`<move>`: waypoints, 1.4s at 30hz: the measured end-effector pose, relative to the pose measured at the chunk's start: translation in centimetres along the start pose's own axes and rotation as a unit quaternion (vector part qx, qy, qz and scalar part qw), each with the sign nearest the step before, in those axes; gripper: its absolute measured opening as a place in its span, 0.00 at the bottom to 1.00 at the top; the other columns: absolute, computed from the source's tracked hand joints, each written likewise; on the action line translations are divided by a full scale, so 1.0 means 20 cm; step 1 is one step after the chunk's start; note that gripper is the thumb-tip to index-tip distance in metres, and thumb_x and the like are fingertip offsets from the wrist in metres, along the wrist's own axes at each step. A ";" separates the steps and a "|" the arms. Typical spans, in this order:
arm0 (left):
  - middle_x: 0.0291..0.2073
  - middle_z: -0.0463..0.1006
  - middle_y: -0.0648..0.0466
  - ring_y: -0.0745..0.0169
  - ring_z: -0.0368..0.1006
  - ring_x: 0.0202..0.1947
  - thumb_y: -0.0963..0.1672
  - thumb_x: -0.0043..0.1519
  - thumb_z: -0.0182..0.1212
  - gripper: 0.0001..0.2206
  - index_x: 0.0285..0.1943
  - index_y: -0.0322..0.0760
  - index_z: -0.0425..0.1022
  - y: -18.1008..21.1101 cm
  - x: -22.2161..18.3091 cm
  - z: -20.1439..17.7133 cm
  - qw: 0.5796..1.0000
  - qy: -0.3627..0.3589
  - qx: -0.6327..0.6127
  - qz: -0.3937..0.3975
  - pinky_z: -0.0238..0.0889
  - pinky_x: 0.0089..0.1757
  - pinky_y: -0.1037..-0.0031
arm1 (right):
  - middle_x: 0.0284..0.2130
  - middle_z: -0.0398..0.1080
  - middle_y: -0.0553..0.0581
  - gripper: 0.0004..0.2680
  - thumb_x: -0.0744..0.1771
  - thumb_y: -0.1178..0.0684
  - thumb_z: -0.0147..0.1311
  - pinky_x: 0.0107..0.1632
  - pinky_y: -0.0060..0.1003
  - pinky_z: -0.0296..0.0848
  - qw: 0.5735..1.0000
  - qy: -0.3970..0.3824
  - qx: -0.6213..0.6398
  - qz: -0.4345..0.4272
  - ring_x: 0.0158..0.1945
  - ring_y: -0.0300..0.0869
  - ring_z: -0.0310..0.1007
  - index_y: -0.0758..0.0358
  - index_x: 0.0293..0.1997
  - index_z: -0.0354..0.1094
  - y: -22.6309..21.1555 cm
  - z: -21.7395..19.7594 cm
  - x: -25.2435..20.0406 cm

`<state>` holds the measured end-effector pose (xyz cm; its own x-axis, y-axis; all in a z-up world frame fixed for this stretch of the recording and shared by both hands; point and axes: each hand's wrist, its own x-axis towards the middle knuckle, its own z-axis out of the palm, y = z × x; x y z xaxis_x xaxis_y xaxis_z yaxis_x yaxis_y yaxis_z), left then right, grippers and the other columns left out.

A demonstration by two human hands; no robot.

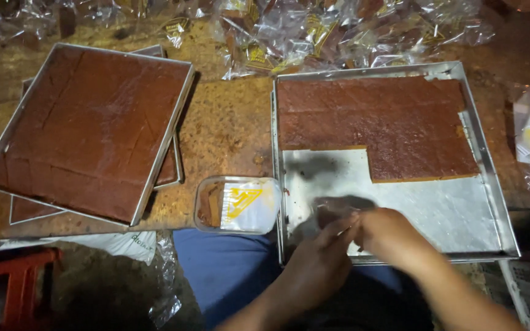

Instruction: Packaging thin brown food strips by folding them and placing them into individual plastic bags from a metal tray at a production station.

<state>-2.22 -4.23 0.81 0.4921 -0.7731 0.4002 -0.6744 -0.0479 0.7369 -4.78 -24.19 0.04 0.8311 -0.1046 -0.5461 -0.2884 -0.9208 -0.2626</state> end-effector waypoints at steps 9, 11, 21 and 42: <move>0.62 0.69 0.38 0.34 0.71 0.63 0.41 0.55 0.70 0.26 0.64 0.35 0.69 -0.32 -0.22 0.07 0.989 0.097 0.103 -0.033 0.75 0.47 0.53 | 0.68 0.58 0.71 0.24 0.70 0.43 0.45 0.63 0.60 0.58 0.931 0.318 0.152 0.091 0.68 0.64 0.58 0.52 0.77 0.51 0.25 -0.58 -0.05; 0.61 0.69 0.36 0.31 0.67 0.65 0.40 0.57 0.67 0.23 0.63 0.32 0.69 -0.34 -0.24 0.08 0.992 0.060 0.106 -0.020 0.70 0.52 0.50 | 0.66 0.59 0.76 0.27 0.69 0.36 0.40 0.62 0.64 0.60 0.942 0.261 0.104 0.185 0.66 0.70 0.59 0.54 0.79 0.44 0.36 -0.55 0.08; 0.58 0.76 0.40 0.44 0.78 0.54 0.42 0.66 0.61 0.12 0.58 0.35 0.73 -0.37 -0.30 0.12 0.987 0.118 0.110 0.019 0.77 0.45 0.60 | 0.62 0.55 0.81 0.35 0.65 0.22 0.36 0.58 0.68 0.62 0.941 0.234 0.002 0.243 0.67 0.69 0.51 0.56 0.76 0.43 0.41 -0.17 0.20; 0.23 0.72 0.56 0.60 0.69 0.26 0.43 0.61 0.70 0.10 0.32 0.40 0.70 -0.32 -0.28 -0.35 0.949 0.185 0.101 -0.234 0.62 0.33 0.69 | 0.61 0.73 0.48 0.20 0.64 0.37 0.51 0.60 0.40 0.72 0.949 0.064 0.308 -0.003 0.60 0.42 0.75 0.46 0.63 0.70 -0.39 -0.26 0.27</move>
<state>3.17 4.86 -2.24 0.8983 -0.3636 0.2468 -0.4077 -0.4800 0.7768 4.51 -19.59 3.28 0.8734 -0.1818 -0.4518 -0.4739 -0.5311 -0.7024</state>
